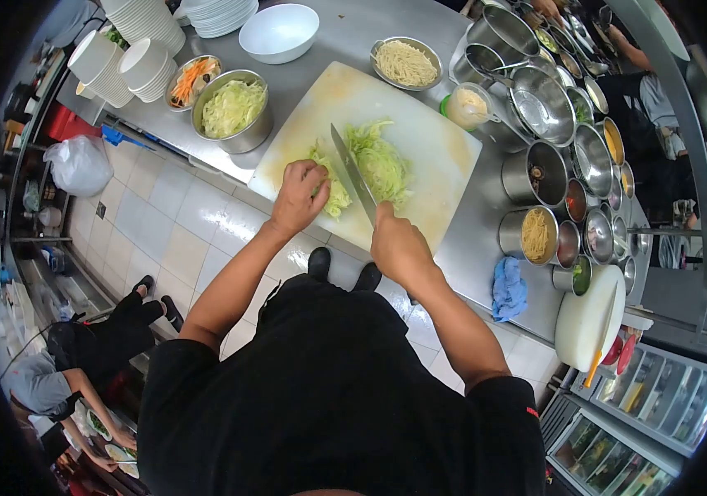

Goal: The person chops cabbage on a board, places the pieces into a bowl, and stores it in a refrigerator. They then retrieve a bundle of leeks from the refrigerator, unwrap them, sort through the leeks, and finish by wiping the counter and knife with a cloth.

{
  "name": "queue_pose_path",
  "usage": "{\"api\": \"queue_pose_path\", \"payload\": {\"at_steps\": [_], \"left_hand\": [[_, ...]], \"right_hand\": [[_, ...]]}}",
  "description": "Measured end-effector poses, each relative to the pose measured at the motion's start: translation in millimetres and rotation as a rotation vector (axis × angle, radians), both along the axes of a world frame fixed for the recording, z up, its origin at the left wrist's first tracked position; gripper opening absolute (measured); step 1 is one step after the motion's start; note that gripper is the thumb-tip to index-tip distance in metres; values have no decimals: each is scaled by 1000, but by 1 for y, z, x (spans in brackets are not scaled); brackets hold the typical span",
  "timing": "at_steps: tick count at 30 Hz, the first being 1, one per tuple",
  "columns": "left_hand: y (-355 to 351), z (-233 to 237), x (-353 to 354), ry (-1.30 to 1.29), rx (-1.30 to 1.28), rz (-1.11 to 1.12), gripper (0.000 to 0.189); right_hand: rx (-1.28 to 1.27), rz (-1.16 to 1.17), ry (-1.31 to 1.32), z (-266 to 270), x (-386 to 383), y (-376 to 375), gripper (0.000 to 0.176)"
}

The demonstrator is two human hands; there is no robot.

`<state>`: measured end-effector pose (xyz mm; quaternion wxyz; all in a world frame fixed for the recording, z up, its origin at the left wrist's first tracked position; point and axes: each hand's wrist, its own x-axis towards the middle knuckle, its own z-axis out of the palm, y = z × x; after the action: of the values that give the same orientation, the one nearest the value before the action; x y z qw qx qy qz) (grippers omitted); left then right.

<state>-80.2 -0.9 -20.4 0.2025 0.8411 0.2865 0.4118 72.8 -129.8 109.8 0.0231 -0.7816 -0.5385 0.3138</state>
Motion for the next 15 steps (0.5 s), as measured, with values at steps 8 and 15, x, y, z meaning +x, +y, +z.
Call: {"api": "queue_pose_path", "payload": {"at_steps": [8, 15], "left_hand": [[1, -3, 0, 37, -40, -16, 26], [-1, -5, -2, 28, -58, 18, 26]], "right_hand": [[28, 84, -8, -29, -18, 12, 19], [-66, 67, -31, 4, -8, 21, 20]]}}
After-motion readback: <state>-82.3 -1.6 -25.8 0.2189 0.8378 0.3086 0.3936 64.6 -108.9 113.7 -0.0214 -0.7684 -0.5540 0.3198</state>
